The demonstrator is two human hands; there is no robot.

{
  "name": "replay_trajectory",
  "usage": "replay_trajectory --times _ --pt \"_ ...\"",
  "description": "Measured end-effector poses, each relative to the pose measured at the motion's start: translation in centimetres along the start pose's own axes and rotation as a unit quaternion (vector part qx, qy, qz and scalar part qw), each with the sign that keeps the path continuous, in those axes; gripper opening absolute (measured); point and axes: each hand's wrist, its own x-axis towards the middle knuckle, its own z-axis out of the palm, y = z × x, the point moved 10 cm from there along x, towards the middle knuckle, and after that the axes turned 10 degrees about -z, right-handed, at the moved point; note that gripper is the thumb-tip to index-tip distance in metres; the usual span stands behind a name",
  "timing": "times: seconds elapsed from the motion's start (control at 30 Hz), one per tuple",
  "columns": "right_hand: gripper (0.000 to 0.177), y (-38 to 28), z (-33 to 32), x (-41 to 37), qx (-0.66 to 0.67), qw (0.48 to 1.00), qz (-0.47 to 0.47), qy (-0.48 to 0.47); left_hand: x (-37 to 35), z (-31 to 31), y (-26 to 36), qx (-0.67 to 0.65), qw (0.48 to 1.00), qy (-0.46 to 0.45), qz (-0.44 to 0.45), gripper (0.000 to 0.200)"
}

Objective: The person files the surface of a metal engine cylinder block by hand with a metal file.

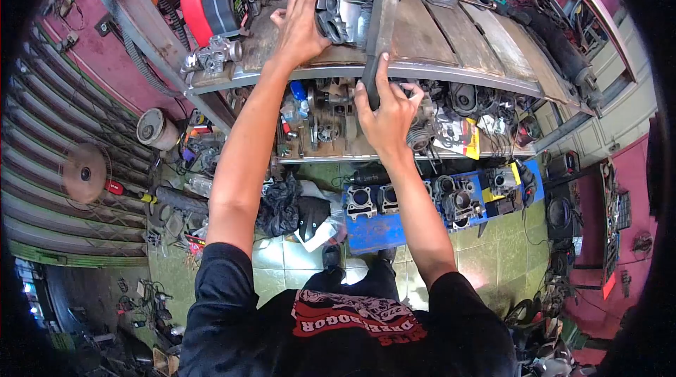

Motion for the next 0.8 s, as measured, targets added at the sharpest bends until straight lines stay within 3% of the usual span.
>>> replay_trajectory --times 0.33,0.5,0.67,0.73,0.8 --pt "0.067 0.0 0.5 0.3 -0.021 0.999 -0.047 0.018 0.9 0.7 -0.6 0.009 1.0 0.016 -0.011 0.094" --pt "0.069 -0.8 0.7 -0.3 -0.02 0.998 -0.063 0.008 -0.1 -0.3 -1.4 -0.066 0.997 -0.041 -0.02 0.102" --pt "0.071 -1.5 0.9 -1.3 -0.006 0.998 -0.067 -0.015 -1.5 -0.4 -3.4 -0.034 0.995 -0.086 -0.047 0.105" --pt "0.073 -1.7 0.7 -1.6 -0.005 0.997 -0.075 -0.006 -1.6 0.9 -4.5 -0.199 0.962 -0.149 -0.117 0.108" --pt "0.073 -1.9 0.8 -2.0 -0.005 0.997 -0.078 -0.011 -1.6 1.3 -4.2 -0.21 0.954 -0.153 -0.149 0.112"
